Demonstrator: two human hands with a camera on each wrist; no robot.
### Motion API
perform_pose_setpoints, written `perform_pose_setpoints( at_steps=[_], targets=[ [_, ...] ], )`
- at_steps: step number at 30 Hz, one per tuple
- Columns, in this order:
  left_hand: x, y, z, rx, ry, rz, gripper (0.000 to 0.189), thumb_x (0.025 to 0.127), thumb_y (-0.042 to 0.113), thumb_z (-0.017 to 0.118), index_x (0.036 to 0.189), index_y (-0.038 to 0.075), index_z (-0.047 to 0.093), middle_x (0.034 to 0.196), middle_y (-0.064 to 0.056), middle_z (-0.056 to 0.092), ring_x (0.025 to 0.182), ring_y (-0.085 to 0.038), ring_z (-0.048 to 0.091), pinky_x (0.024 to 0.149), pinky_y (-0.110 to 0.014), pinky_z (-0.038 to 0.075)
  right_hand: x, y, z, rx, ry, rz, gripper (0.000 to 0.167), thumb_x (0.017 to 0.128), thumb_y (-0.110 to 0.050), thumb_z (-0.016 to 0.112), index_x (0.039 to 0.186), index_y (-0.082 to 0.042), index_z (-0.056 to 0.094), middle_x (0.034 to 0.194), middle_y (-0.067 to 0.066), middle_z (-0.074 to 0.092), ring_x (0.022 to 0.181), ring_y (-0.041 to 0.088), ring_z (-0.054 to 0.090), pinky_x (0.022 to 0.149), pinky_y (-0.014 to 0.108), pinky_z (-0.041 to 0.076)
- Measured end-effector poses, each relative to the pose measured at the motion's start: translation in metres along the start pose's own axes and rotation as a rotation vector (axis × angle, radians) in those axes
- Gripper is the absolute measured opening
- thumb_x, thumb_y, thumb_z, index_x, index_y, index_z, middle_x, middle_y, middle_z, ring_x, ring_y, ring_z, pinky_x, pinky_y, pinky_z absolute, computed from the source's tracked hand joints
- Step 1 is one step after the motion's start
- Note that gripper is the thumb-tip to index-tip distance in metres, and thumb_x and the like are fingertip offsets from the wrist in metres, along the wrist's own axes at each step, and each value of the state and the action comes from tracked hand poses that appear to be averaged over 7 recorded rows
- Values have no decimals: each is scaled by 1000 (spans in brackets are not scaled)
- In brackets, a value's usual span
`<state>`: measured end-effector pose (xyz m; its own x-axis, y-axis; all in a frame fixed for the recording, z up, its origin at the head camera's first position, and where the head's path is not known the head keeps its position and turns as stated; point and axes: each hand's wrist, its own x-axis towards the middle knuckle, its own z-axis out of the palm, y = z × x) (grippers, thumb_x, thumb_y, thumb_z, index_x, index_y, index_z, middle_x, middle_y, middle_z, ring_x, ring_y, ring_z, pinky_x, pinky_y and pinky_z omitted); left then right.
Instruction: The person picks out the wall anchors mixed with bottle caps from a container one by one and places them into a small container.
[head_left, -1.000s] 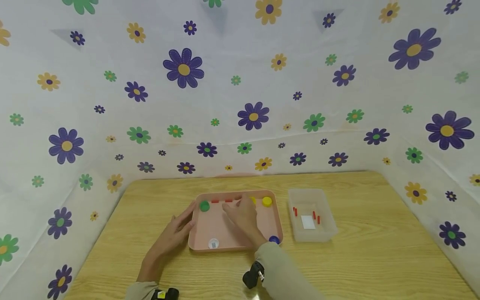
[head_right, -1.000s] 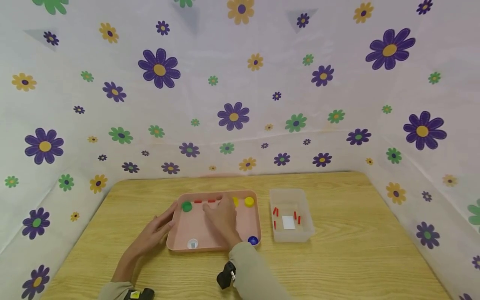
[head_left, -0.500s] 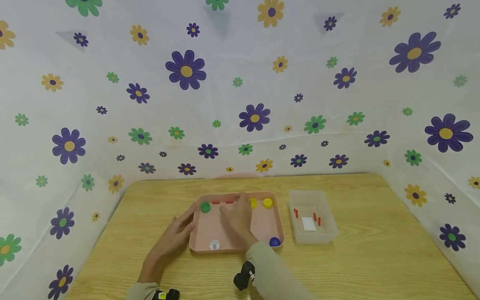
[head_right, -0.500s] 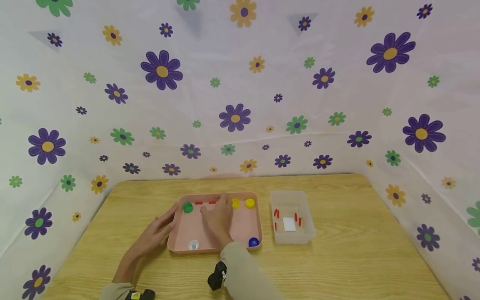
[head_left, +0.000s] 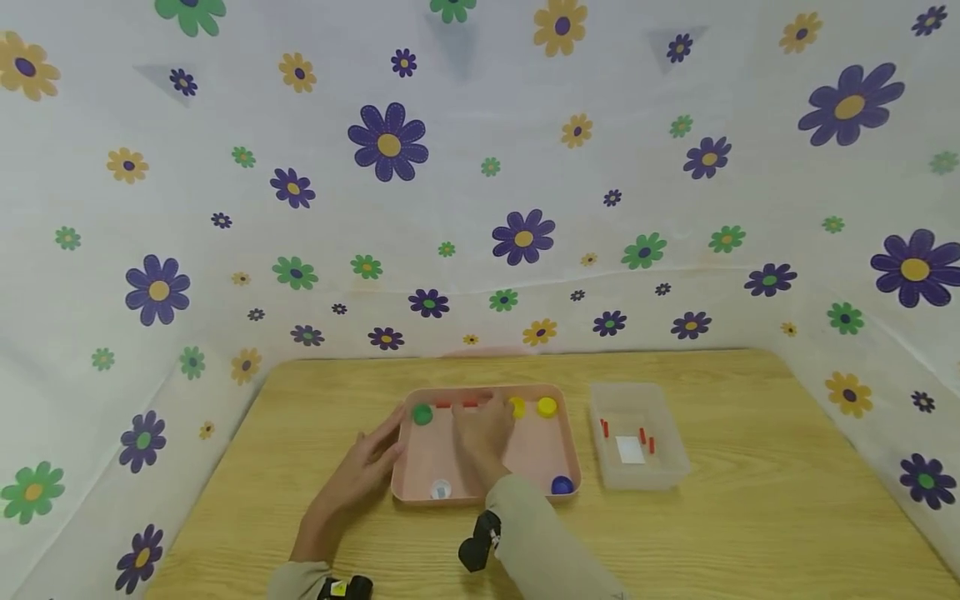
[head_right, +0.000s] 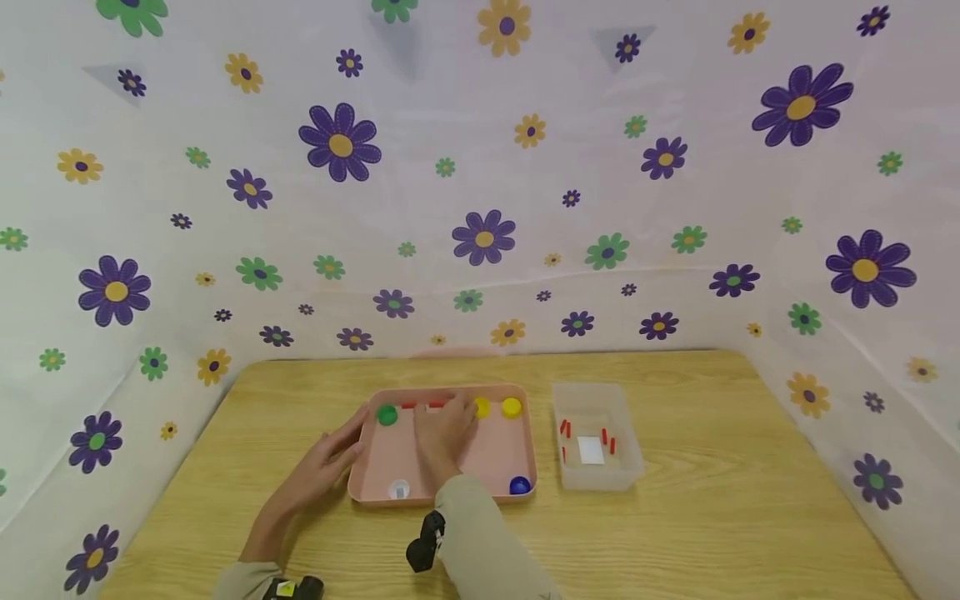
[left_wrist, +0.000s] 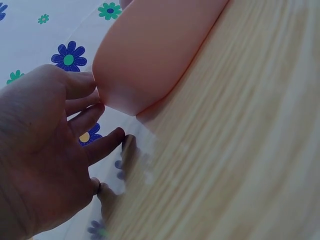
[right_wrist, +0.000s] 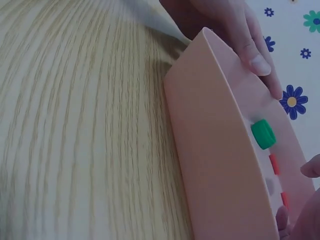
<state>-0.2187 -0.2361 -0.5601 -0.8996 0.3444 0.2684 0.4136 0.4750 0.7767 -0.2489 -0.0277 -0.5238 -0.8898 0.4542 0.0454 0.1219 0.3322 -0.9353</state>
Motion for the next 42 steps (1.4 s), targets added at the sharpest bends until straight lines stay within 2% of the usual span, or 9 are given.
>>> perform_pose_setpoints(
  at_steps=[8, 15, 21, 24, 26, 31, 35, 39, 42],
  targets=[
    [0, -1, 7, 3, 17, 32, 57, 109, 15, 52, 161, 7, 32, 166, -13, 29, 150, -42, 27, 110, -80, -8, 5, 2, 4, -68, 28, 83, 58, 84, -22, 85, 124, 4, 52, 114, 24, 54, 107, 41, 52, 96, 52, 49],
    [-2, 1, 4, 10, 7, -9, 58, 109, 20, 51, 162, 9, 30, 166, -13, 28, 151, -40, 27, 112, -78, -8, 6, 3, 11, -114, 17, 101, 54, 85, -25, 84, 118, 3, 53, 116, 25, 48, 108, 40, 50, 94, 50, 49],
    [-1, -2, -1, 25, 24, -13, 58, 109, 20, 52, 163, 13, 31, 166, -8, 29, 152, -37, 27, 114, -75, -9, 6, 1, 14, -93, -9, 46, 46, 86, -24, 84, 111, 4, 57, 114, 23, 50, 107, 38, 49, 94, 50, 47],
    [-1, -1, -2, 3, 22, -7, 57, 109, 19, 53, 162, 12, 32, 166, -9, 30, 151, -36, 27, 113, -76, -10, 5, 1, 8, -76, -49, -27, 42, 85, -19, 82, 110, 7, 60, 111, 23, 53, 108, 40, 50, 97, 53, 45],
    [0, 0, -2, -1, 24, -2, 57, 109, 19, 53, 161, 11, 33, 165, -9, 31, 151, -36, 27, 113, -76, -9, 6, 0, -1, -102, -123, -109, 40, 85, -17, 79, 112, 6, 61, 113, 22, 55, 109, 39, 50, 97, 53, 45],
    [5, 4, -2, -3, 31, 16, 55, 109, 17, 52, 161, 11, 35, 165, -8, 32, 152, -35, 28, 113, -76, -8, 12, 0, -30, -380, -352, -369, 43, 91, -21, 71, 131, -6, 61, 129, 19, 54, 114, 35, 49, 89, 51, 54],
    [5, 5, -2, -10, 13, 15, 56, 109, 16, 52, 161, 11, 33, 166, -8, 30, 151, -36, 28, 113, -76, -10, 10, 7, -40, -627, -456, -516, 52, 99, -33, 66, 144, -10, 54, 140, 21, 50, 120, 39, 49, 90, 55, 53],
    [3, 3, -3, -10, -2, 5, 57, 109, 17, 52, 162, 13, 31, 166, -8, 29, 151, -36, 27, 113, -76, -10, 0, 13, -35, -748, -525, -517, 65, 103, -46, 55, 158, -16, 40, 150, 23, 44, 129, 45, 45, 102, 66, 42],
    [2, 0, -3, -7, -3, 2, 58, 110, 19, 51, 163, 14, 30, 166, -6, 28, 152, -34, 27, 113, -76, -10, -6, 11, -28, -787, -521, -479, 65, 104, -48, 50, 160, -20, 37, 149, 24, 41, 129, 43, 42, 104, 66, 38]
  ],
)
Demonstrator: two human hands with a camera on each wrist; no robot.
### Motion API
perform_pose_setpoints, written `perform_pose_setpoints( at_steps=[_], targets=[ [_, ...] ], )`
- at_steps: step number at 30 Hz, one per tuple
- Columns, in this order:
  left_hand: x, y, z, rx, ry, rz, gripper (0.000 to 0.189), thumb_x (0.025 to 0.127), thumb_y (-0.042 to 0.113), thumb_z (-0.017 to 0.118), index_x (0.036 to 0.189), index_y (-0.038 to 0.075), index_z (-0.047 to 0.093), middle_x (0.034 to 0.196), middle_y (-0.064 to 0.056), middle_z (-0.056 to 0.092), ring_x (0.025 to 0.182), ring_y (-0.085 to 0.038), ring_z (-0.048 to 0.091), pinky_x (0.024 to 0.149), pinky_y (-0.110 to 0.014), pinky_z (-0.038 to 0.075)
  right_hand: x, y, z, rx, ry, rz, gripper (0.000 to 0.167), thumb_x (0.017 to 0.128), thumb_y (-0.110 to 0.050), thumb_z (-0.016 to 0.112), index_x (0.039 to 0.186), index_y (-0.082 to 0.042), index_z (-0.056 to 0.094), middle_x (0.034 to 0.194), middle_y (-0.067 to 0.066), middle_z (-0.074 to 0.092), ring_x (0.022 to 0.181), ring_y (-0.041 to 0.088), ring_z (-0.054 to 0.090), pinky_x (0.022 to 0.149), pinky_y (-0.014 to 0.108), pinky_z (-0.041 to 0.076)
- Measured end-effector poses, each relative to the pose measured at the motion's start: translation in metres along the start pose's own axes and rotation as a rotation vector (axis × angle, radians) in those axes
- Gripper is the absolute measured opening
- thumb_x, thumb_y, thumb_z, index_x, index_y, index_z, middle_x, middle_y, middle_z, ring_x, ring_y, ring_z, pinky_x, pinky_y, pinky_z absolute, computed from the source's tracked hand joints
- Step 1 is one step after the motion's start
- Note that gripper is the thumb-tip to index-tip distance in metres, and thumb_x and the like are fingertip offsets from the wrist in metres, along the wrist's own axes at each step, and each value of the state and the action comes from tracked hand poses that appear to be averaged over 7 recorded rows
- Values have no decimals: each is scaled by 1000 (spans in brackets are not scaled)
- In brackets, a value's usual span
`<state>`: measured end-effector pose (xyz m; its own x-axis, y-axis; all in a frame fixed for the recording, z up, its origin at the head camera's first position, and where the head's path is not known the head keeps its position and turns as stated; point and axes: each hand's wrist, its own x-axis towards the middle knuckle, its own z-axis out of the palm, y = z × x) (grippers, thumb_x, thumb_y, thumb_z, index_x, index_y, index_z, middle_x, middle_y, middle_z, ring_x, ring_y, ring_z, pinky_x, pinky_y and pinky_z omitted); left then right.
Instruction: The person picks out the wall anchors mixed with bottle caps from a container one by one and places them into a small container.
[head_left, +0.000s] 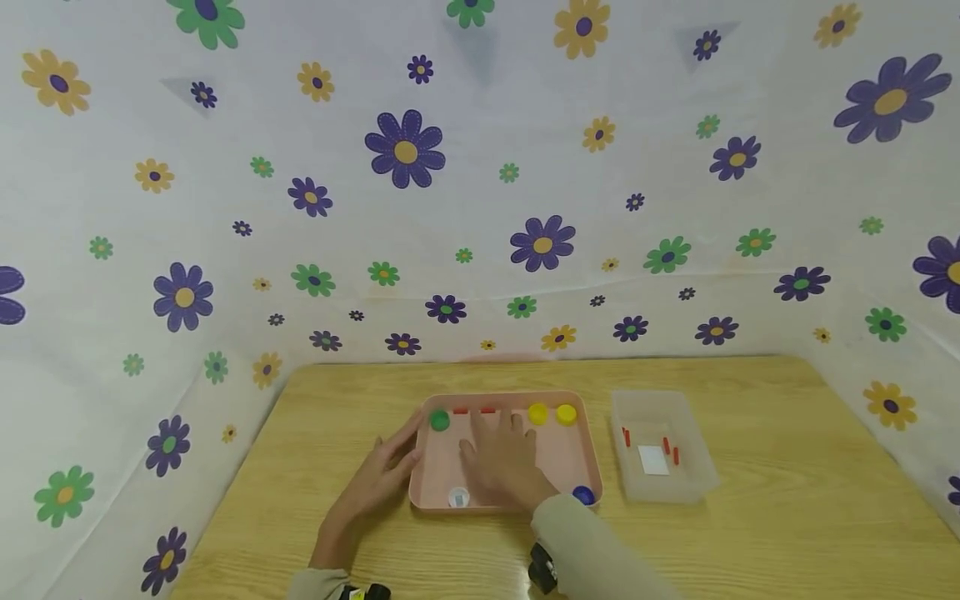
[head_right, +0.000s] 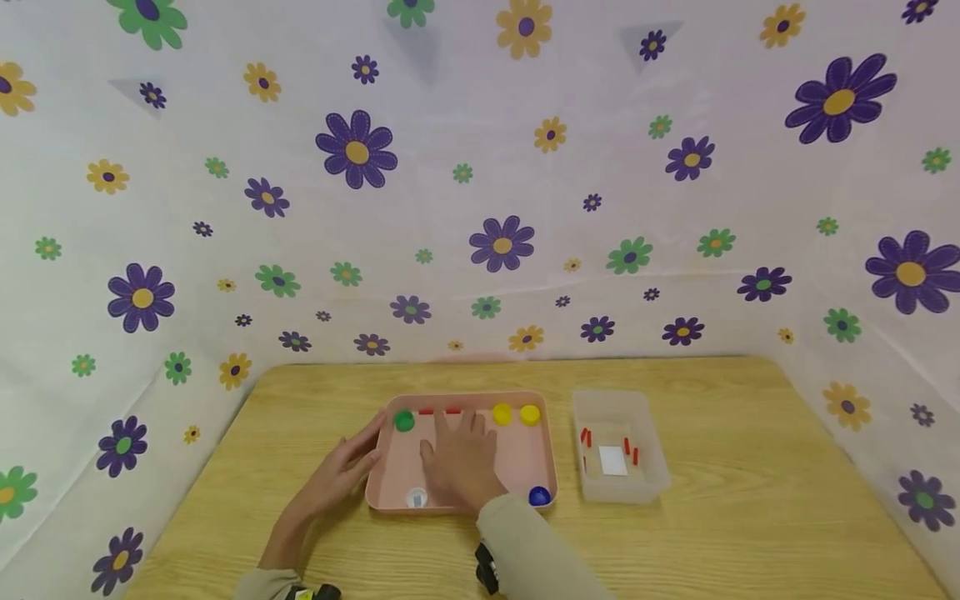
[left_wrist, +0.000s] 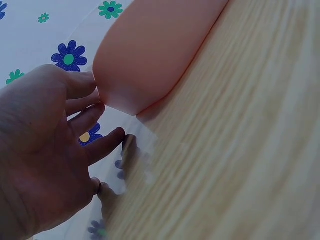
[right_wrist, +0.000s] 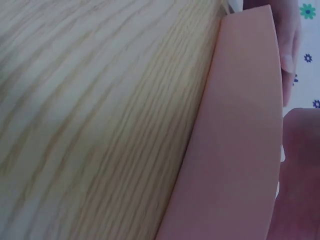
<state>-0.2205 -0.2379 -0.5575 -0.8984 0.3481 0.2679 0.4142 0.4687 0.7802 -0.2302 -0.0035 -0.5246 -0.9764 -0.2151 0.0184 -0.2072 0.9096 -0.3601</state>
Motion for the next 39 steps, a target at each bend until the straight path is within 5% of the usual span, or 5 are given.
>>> perform_pose_setpoints(
  at_steps=[9, 17, 22, 29, 39],
  targets=[
    [1, -1, -2, 18, -11, -24, 58, 110, 21, 51, 163, 18, 30, 167, -1, 27, 152, -29, 26, 116, -73, -8, 2, 0, -2, -90, 51, 15, 57, 104, -47, 53, 151, -17, 48, 139, 23, 48, 123, 40, 44, 99, 62, 43],
    [5, 2, -2, 21, -8, -17, 57, 110, 20, 51, 163, 17, 31, 167, -3, 27, 153, -34, 25, 116, -73, -9, 8, 33, -39, 8, 234, -266, 30, 97, -17, 73, 125, -9, 66, 111, 17, 61, 90, 30, 61, 67, 41, 58],
    [3, 0, -1, 12, -1, -28, 57, 110, 20, 51, 163, 18, 31, 167, -1, 28, 153, -32, 25, 116, -72, -9, 18, 45, -57, 30, 114, -343, 31, 96, -12, 74, 125, -11, 65, 108, 9, 66, 82, 20, 61, 68, 31, 56],
    [0, 1, -1, -9, -7, -31, 58, 109, 17, 52, 163, 16, 31, 167, -4, 28, 153, -31, 25, 117, -71, -10, 35, 52, -59, 9, 16, -451, 25, 97, -8, 69, 122, -12, 67, 113, 4, 71, 98, 22, 67, 86, 37, 57],
    [0, 0, -4, 5, -22, -67, 58, 109, 19, 51, 163, 18, 30, 167, 1, 26, 153, -26, 25, 119, -68, -8, 41, 49, -44, 25, -87, -423, 44, 102, -10, 63, 145, -22, 60, 131, 6, 65, 100, 21, 61, 92, 37, 55]
  ],
)
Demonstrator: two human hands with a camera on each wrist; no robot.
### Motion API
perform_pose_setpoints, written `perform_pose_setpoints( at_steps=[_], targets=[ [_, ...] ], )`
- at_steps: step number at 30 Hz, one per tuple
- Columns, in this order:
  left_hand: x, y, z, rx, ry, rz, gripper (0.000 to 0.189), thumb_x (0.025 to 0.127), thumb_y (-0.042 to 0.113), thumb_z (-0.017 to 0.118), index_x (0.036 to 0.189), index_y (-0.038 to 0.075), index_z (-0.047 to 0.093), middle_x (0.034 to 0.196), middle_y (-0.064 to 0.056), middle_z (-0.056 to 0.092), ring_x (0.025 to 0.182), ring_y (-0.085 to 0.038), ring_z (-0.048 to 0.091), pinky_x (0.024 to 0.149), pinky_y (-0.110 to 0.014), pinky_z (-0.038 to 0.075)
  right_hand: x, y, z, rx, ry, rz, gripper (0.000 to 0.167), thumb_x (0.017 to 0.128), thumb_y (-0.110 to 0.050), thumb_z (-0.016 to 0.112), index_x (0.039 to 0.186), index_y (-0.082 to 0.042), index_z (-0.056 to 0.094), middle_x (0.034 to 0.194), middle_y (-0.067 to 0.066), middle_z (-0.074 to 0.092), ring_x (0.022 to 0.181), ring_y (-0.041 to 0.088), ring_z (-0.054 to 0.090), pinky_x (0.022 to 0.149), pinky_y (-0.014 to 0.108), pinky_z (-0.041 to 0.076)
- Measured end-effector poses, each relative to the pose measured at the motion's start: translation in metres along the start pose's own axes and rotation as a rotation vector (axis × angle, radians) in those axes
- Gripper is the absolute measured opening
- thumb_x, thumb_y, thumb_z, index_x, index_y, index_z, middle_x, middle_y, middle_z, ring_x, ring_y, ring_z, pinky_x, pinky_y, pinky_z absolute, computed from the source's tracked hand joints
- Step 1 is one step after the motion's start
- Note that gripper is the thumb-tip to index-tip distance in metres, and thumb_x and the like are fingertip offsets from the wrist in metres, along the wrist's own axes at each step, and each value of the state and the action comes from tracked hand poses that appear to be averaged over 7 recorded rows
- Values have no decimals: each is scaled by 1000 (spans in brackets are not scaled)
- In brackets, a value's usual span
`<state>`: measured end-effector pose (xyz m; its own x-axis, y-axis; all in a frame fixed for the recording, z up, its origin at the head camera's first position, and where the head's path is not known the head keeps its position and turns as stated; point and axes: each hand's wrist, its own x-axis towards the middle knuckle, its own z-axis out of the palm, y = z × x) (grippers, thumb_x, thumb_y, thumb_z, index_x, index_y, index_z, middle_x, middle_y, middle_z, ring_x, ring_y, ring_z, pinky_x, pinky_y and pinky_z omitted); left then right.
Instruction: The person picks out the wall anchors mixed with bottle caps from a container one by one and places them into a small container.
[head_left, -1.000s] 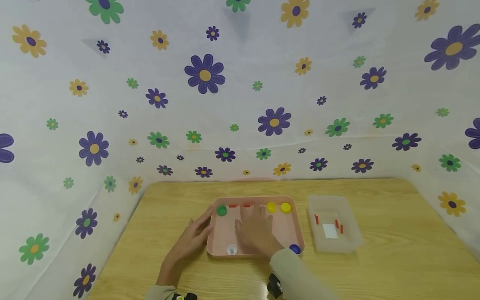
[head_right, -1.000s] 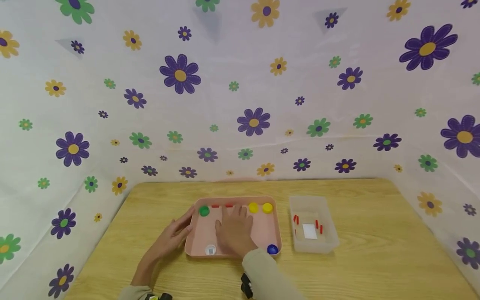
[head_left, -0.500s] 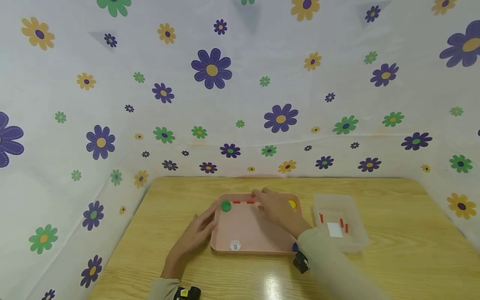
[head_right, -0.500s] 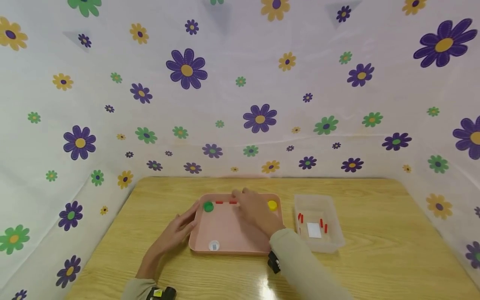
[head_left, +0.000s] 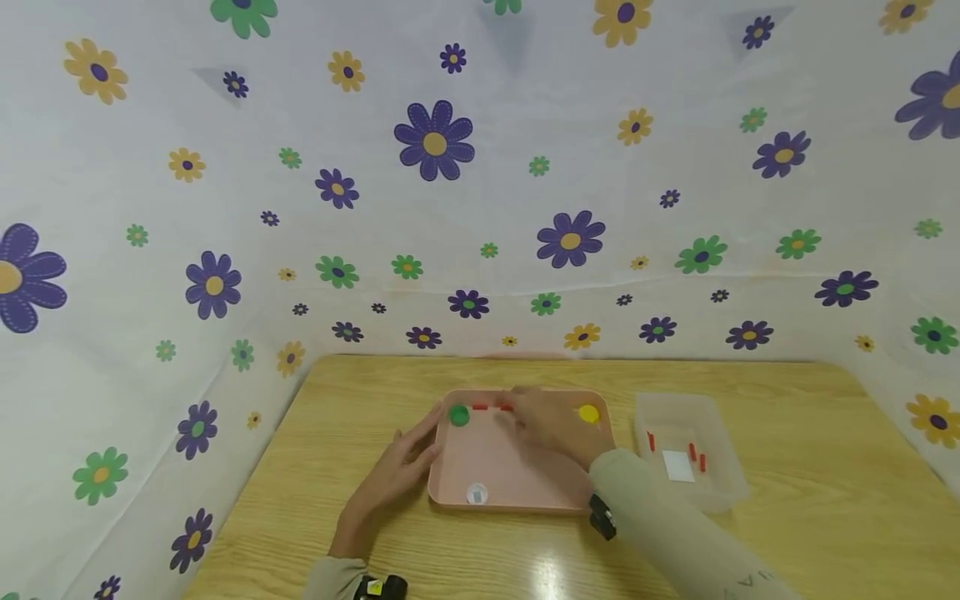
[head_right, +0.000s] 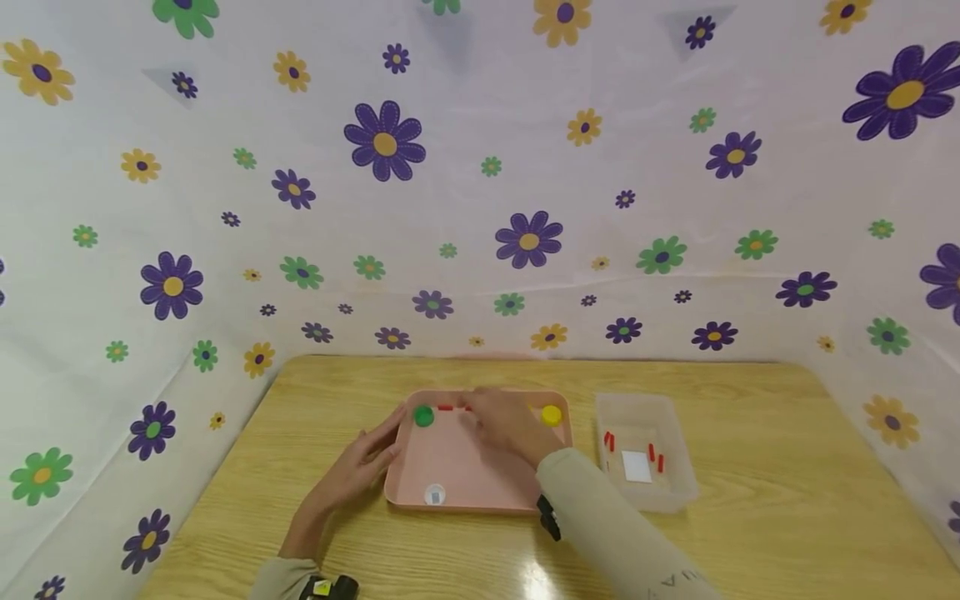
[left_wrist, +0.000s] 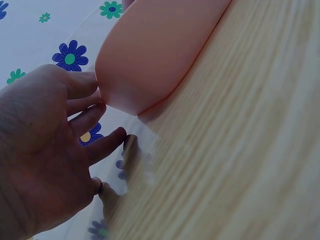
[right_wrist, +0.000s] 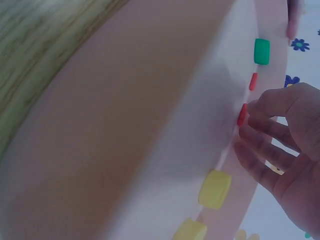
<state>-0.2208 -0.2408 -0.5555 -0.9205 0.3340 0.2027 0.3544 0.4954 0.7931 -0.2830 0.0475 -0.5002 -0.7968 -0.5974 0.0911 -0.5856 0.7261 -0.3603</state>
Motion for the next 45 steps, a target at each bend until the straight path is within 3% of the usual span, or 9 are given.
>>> perform_pose_setpoints(
  at_steps=[5, 8, 16, 23, 28, 34, 38, 43, 45],
  targets=[
    [-1, -1, 2, 3, 6, 19, 58, 109, 20, 52, 163, 18, 30, 167, 0, 26, 153, -27, 26, 118, -70, -8, 2, -1, 5, 5, -15, -15, 52, 103, -6, 62, 149, -29, 55, 129, 5, 65, 100, 21, 61, 94, 41, 55],
    [-2, -2, 3, -6, 21, 46, 58, 109, 19, 53, 163, 17, 32, 167, -1, 28, 152, -29, 27, 116, -72, -9, 3, -3, 5, 10, -14, -33, 49, 101, -1, 63, 143, -24, 60, 123, 6, 65, 100, 21, 61, 93, 40, 55],
    [-3, -1, 3, -12, 19, 56, 57, 109, 21, 53, 162, 17, 32, 167, -2, 28, 152, -29, 27, 116, -72, -10, 1, -10, 4, -13, -7, -7, 22, 98, -5, 69, 119, -9, 74, 115, 9, 61, 88, 18, 57, 82, 33, 54],
    [-2, 0, 1, 1, 14, 31, 58, 109, 25, 53, 163, 20, 32, 167, 1, 27, 153, -25, 27, 118, -69, -10, -1, -18, 7, -5, 80, 23, 21, 103, -12, 63, 121, -8, 74, 109, 12, 60, 82, 20, 58, 79, 34, 56],
    [-2, 0, 1, 8, -2, 28, 58, 109, 25, 52, 163, 18, 31, 168, 0, 25, 153, -25, 25, 118, -69, -9, -2, -19, 15, 15, 115, 13, 16, 100, -7, 66, 116, -6, 72, 101, 10, 59, 81, 20, 55, 77, 34, 55],
    [-2, 0, 1, 15, 1, 30, 58, 109, 24, 53, 162, 17, 32, 167, 1, 26, 153, -24, 26, 119, -69, -8, -3, -12, 25, 34, 187, 47, 33, 94, -6, 75, 126, -12, 69, 101, 5, 57, 84, 18, 58, 79, 31, 56],
    [-2, 0, 0, 25, 1, 35, 57, 109, 23, 54, 162, 17, 33, 167, 1, 26, 153, -24, 26, 119, -69, -7, -2, -10, 29, 26, 225, 90, 27, 92, -9, 77, 119, -8, 71, 100, 5, 61, 86, 19, 62, 81, 34, 58],
    [-4, -2, 1, 20, -1, 44, 57, 109, 21, 53, 162, 15, 33, 167, 0, 26, 153, -24, 25, 119, -69, -7, 0, -11, 33, 43, 248, 142, 17, 90, -12, 81, 102, -5, 70, 90, 4, 62, 83, 20, 57, 79, 35, 56],
    [-5, -2, 1, 19, -1, 44, 57, 109, 21, 53, 162, 15, 33, 167, -1, 26, 153, -24, 25, 119, -69, -7, 1, -12, 34, 51, 252, 151, 15, 90, -9, 79, 102, -5, 71, 88, 2, 61, 81, 20, 55, 77, 34, 55]
  ],
)
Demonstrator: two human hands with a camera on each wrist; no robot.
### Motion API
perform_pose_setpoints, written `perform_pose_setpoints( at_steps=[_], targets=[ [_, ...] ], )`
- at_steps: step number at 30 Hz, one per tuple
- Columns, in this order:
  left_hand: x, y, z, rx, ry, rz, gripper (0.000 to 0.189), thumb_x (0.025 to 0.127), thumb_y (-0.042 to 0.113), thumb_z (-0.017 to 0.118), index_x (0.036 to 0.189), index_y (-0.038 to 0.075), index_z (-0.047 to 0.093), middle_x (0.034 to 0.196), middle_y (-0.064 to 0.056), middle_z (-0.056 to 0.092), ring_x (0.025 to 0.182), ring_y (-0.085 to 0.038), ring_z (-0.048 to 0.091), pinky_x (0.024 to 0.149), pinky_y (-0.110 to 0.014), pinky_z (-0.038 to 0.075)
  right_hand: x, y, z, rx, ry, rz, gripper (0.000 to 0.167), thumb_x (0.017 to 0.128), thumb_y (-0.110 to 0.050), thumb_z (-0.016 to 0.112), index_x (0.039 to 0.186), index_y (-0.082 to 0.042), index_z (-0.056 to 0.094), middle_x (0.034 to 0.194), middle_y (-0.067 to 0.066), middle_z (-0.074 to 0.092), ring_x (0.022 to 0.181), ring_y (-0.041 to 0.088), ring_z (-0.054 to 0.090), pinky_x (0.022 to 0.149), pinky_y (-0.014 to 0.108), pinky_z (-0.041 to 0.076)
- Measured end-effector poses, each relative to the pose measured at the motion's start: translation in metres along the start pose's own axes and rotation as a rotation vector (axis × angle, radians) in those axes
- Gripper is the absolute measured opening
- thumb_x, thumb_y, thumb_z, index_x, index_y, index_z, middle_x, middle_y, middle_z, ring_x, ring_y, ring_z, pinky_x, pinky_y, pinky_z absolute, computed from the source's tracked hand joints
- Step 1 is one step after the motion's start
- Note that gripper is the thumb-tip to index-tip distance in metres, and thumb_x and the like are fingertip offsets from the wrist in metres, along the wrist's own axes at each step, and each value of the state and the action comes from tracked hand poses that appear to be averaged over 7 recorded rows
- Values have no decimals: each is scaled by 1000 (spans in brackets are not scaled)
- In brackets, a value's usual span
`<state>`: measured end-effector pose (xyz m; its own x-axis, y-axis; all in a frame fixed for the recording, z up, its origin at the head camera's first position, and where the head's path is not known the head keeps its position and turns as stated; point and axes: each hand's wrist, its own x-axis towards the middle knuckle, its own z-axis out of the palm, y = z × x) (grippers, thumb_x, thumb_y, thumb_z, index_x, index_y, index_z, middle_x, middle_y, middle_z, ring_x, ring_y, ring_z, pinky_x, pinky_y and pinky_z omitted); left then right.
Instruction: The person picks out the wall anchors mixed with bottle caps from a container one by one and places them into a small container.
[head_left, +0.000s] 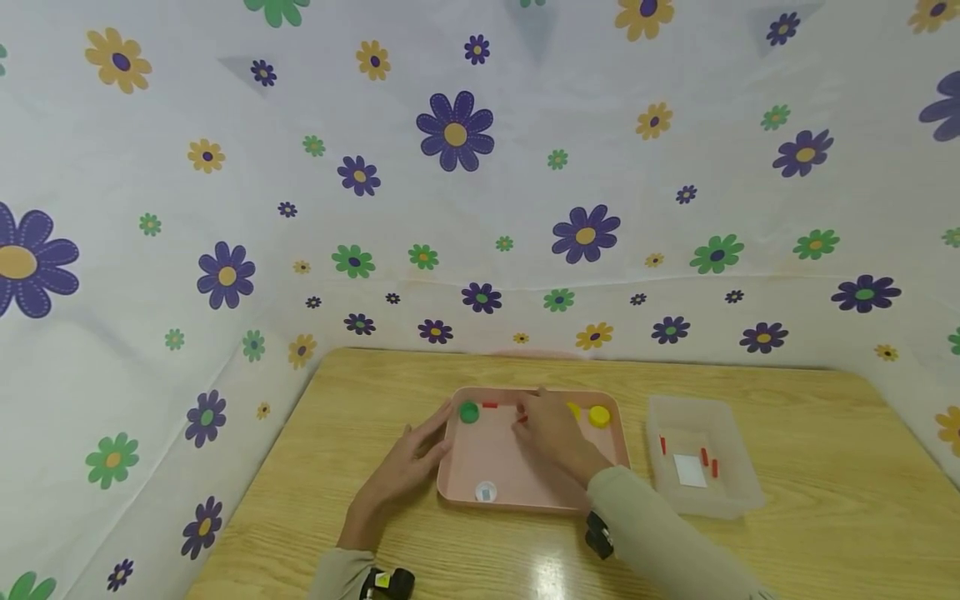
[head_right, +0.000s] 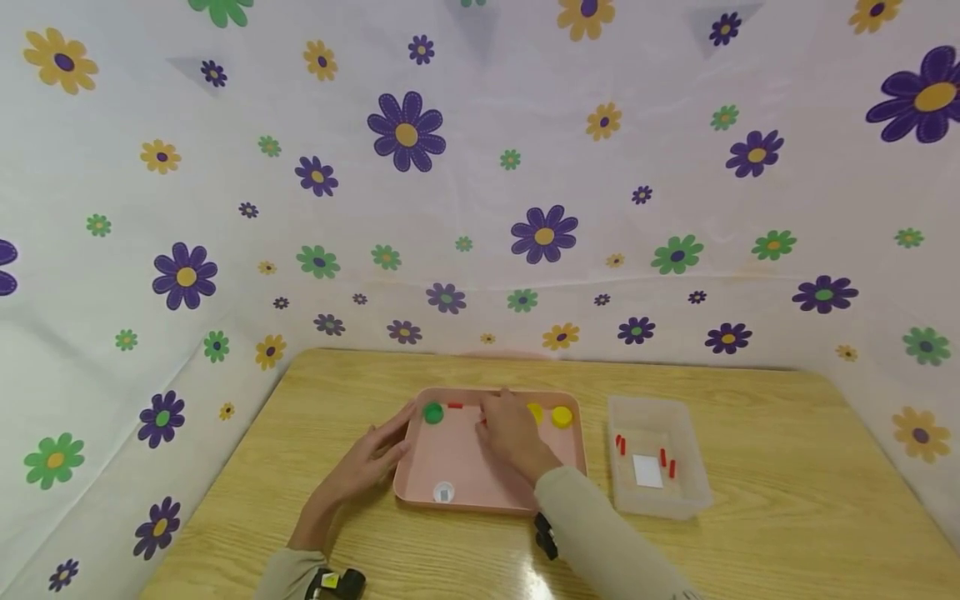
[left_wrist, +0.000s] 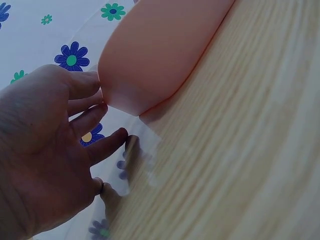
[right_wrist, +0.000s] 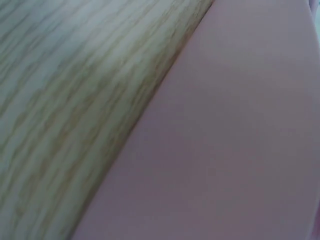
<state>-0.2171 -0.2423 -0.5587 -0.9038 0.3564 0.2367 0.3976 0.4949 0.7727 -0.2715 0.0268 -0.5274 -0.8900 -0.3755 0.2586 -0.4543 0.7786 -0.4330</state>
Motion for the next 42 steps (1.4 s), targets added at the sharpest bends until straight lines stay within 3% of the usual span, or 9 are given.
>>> perform_pose_setpoints(
  at_steps=[6, 12, 17, 23, 25, 31, 36, 38, 42],
  targets=[
    [2, 0, 0, 8, -5, 10, 58, 109, 21, 54, 162, 15, 33, 167, -2, 26, 153, -25, 26, 118, -70, -7, 1, -2, 1, 7, 14, 13, 22, 94, -4, 72, 115, -5, 72, 88, 2, 61, 76, 19, 53, 71, 29, 51],
    [3, -1, 0, 6, 7, 21, 57, 108, 20, 54, 162, 15, 34, 167, -4, 27, 153, -28, 26, 118, -70, -6, 5, -8, 3, -58, -13, 55, 13, 91, -13, 78, 98, -5, 70, 79, 4, 58, 76, 22, 52, 71, 36, 53],
    [1, 1, 1, -1, 7, 18, 58, 108, 18, 54, 162, 12, 33, 167, -7, 27, 152, -31, 27, 117, -73, -6, 6, -14, 6, -135, -31, 95, 34, 95, -15, 74, 125, -1, 67, 82, 10, 63, 74, 25, 55, 71, 40, 57],
    [1, 0, 1, 10, 3, 27, 58, 108, 18, 54, 162, 11, 33, 167, -7, 26, 152, -30, 27, 117, -73, -6, 5, -16, 9, -86, -11, 113, 47, 96, -11, 71, 142, -4, 59, 68, 1, 52, 64, 20, 53, 67, 32, 52],
    [1, -2, 2, 12, 2, 30, 57, 108, 19, 54, 162, 12, 33, 167, -8, 26, 152, -31, 26, 117, -73, -6, 5, -17, 10, -89, -10, 103, 42, 96, -12, 71, 136, -4, 64, 69, 4, 56, 63, 21, 54, 66, 33, 53],
    [-1, -4, 2, 17, -12, 3, 58, 109, 22, 53, 162, 15, 32, 168, -3, 25, 153, -27, 24, 118, -70, -7, 3, -20, 6, -40, -84, 63, 34, 104, -13, 61, 137, -8, 64, 107, 14, 70, 78, 23, 59, 88, 43, 59],
    [-1, -1, 0, 18, 9, 5, 57, 108, 21, 54, 162, 15, 34, 167, -2, 27, 153, -27, 26, 118, -70, -5, -1, -17, 1, -4, -133, 1, 10, 97, -12, 72, 105, -7, 70, 89, 4, 59, 82, 22, 51, 81, 37, 50],
    [-1, 0, 0, 16, 16, 14, 58, 108, 20, 55, 161, 14, 34, 167, -3, 28, 152, -28, 27, 118, -71, -5, -4, -15, -1, -9, -134, -23, 10, 93, -12, 76, 95, -10, 67, 88, 3, 55, 85, 22, 50, 82, 38, 49],
    [-1, 0, 0, 15, 11, 13, 58, 108, 20, 54, 162, 14, 34, 167, -4, 27, 153, -28, 26, 118, -71, -6, -8, -12, -1, 19, -107, -43, 11, 92, -9, 77, 99, -10, 69, 101, 6, 60, 92, 23, 53, 90, 40, 52]
  ],
)
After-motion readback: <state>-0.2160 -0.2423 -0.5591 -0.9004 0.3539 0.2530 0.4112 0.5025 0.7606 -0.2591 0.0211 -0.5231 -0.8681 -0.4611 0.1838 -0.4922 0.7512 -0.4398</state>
